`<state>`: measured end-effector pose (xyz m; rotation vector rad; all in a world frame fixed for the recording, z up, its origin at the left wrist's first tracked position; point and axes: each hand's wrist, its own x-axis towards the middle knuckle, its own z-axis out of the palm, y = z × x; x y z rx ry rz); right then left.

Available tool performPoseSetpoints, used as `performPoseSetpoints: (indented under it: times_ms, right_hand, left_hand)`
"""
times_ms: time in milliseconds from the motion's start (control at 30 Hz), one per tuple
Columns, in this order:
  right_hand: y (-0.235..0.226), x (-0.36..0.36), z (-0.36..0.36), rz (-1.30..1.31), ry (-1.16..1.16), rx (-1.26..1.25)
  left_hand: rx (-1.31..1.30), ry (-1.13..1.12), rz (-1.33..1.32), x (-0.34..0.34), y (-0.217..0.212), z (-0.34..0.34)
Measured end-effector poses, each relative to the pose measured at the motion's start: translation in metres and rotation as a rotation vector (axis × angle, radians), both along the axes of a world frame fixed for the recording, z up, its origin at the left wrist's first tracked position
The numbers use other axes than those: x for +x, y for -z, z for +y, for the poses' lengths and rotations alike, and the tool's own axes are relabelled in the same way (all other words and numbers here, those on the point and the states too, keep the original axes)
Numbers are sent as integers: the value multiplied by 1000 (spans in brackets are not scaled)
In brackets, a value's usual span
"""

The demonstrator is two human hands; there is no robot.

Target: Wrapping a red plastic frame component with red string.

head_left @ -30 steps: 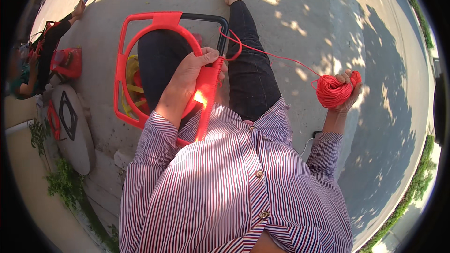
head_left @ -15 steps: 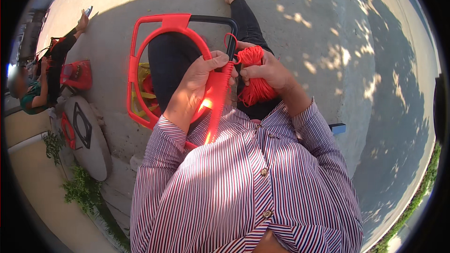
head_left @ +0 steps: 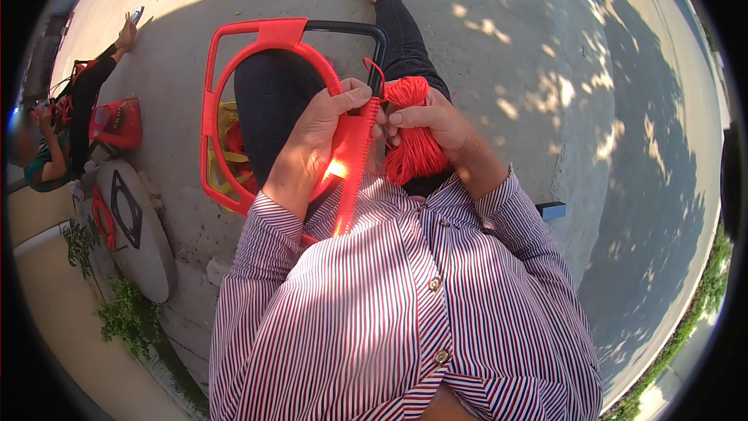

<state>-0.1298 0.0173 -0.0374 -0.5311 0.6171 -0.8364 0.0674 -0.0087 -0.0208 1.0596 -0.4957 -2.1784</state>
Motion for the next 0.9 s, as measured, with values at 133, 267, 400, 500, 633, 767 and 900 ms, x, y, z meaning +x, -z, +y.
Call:
performPoseSetpoints:
  times_ms: [133,267,400,500,633,767,900]
  right_hand:
    - [16,-24,14,177,83,-111]
    - [5,-58,40,224,115,-198]
    - [-3,-64,57,394,52,-232]
    - [4,-64,60,435,78,-254]
    - [36,-83,28,231,385,105]
    - [-5,-76,-9,-25,518,172]
    - [-68,-46,-32,89,264,-206]
  left_hand:
    - [-49,-20,-53,1,-1,1]
    - [-36,-12,73,11,2,-4]
    - [-21,39,95,11,4,-6]
    - [6,-52,185,17,11,-6]
    - [21,-13,110,8,19,-2]
    - [7,-68,61,6,7,-2]
    - [-111,-204,37,11,19,5]
